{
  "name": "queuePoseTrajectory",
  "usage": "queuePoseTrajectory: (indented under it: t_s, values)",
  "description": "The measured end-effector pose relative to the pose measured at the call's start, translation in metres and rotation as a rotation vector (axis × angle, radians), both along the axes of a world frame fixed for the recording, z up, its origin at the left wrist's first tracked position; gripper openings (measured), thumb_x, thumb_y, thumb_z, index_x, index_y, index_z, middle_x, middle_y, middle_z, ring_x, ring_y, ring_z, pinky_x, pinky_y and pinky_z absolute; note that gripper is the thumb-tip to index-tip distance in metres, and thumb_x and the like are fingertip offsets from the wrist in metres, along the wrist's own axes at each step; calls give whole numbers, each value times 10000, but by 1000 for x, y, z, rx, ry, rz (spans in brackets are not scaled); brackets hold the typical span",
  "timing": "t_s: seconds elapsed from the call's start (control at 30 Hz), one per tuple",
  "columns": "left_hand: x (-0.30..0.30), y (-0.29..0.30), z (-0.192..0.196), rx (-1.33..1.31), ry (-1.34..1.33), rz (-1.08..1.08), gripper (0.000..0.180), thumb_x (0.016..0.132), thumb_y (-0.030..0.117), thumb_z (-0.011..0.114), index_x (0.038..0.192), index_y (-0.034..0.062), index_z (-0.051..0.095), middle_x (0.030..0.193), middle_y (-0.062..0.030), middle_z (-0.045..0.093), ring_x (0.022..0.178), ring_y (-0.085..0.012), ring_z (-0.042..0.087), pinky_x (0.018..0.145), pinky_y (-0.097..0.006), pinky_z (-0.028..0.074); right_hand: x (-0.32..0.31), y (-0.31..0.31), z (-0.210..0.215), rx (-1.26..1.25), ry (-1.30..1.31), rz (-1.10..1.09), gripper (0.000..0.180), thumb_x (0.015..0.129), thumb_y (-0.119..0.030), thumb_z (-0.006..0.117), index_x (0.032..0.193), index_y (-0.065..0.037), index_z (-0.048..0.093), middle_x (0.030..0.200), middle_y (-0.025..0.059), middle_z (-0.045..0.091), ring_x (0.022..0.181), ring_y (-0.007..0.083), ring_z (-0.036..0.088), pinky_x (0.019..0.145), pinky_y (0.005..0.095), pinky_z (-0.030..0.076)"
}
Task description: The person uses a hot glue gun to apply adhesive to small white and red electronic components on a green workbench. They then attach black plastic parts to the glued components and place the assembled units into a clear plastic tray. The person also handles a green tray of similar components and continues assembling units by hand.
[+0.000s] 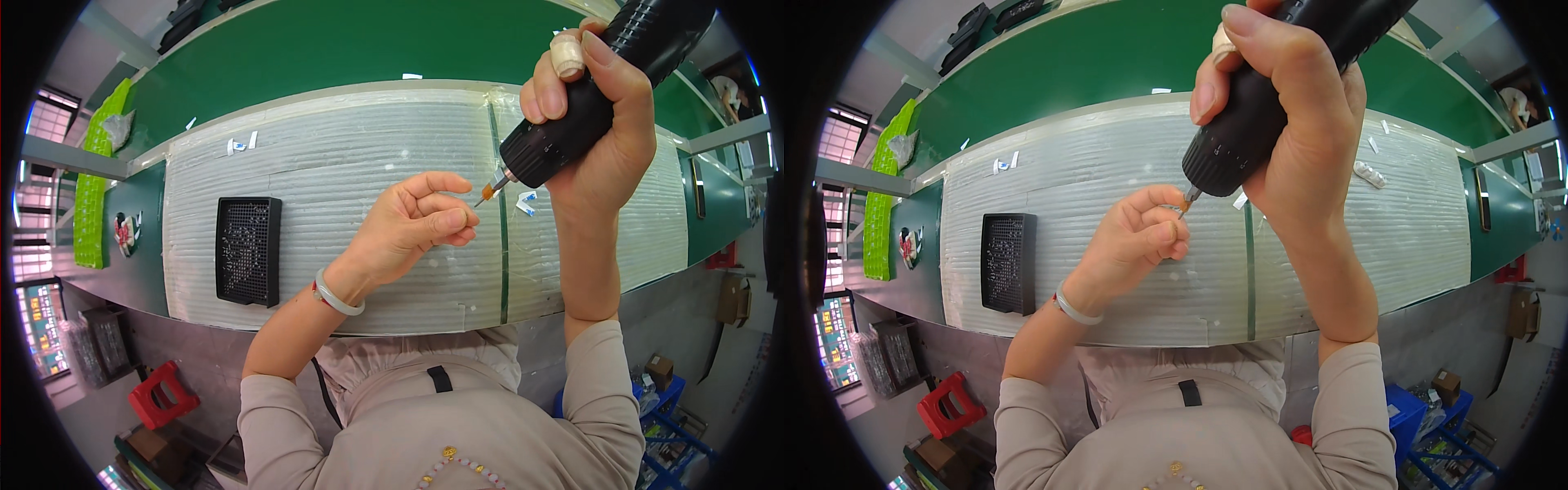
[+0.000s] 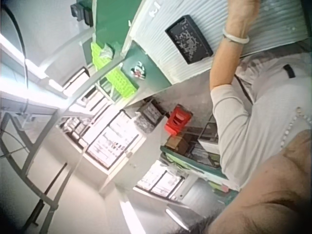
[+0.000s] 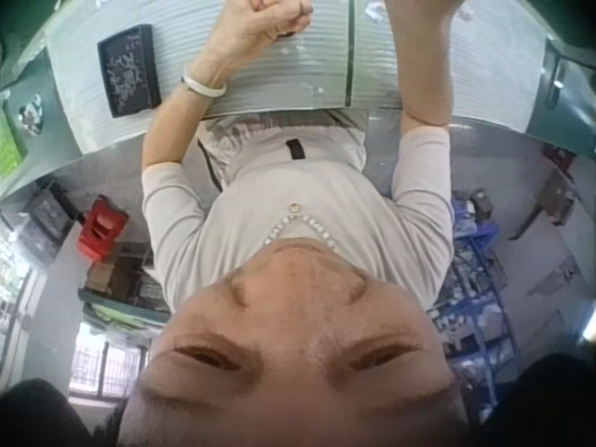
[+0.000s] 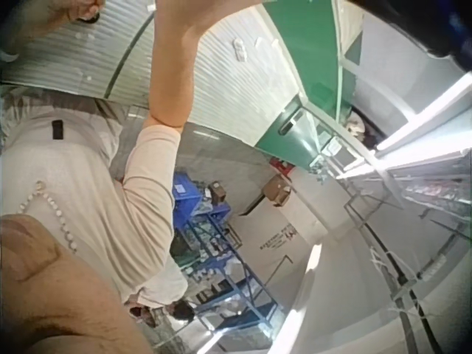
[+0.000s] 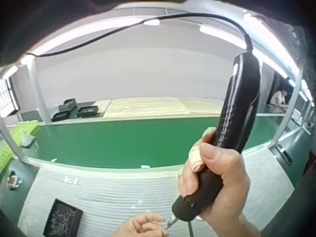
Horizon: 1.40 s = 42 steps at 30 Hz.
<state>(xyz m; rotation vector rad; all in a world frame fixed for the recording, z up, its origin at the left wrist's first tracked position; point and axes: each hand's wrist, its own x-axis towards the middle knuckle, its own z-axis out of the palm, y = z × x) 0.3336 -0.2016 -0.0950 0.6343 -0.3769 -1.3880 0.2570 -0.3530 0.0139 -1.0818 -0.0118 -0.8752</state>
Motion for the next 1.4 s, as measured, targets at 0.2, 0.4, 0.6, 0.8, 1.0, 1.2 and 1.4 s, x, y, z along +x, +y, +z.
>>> queuePoseTrajectory:
  t_s: [0.2,0.4,0.6,0.8,1.0,1.2,1.4]
  values:
    - [-5,0,10,54,-75,4,332,860,139,645,1147,54,501,796,-45,614,744,-120,553,679,-245,439,2,-2,-5,30,9,10,184,869,-157,512,1004,-34,496,729,31,486,567,113,468,534,260,388]
    - [-4,1,7,27,-31,10,326,866,137,637,1155,53,510,841,-55,623,774,-128,585,705,-247,467,5,3,-7,25,26,31,196,870,-162,510,1012,-30,484,737,33,487,563,114,471,537,262,392]
    - [-4,0,8,51,-57,12,350,869,164,637,1175,69,495,807,-27,600,755,-121,555,680,-243,435,5,3,-7,9,37,29,200,871,-165,504,1017,-32,471,738,36,484,560,115,481,534,263,397]
    - [-1,1,0,-36,38,-5,304,871,98,625,1154,34,534,926,-89,667,828,-134,645,768,-256,529,7,4,-8,-5,40,26,203,874,-165,498,1023,-31,466,741,37,488,556,113,485,531,262,401]
    - [-1,-1,4,20,-16,8,325,871,104,624,1171,40,518,890,-69,646,814,-131,613,759,-256,497,6,5,-9,-76,36,65,193,887,-163,473,1030,-33,474,740,35,488,551,111,489,526,260,403]
    - [0,-3,5,34,-83,24,341,866,77,623,1183,11,517,955,-108,666,881,-152,646,807,-271,526,17,14,-3,-50,-42,-22,484,890,-471,506,1013,-3,523,665,88,540,485,161,564,431,243,461]
    - [2,2,14,29,-175,4,365,861,85,622,1195,0,503,1090,-171,630,995,-212,625,853,-303,512,8,-2,-13,-108,20,172,856,783,-699,481,1248,18,439,859,60,488,600,124,462,551,263,375]
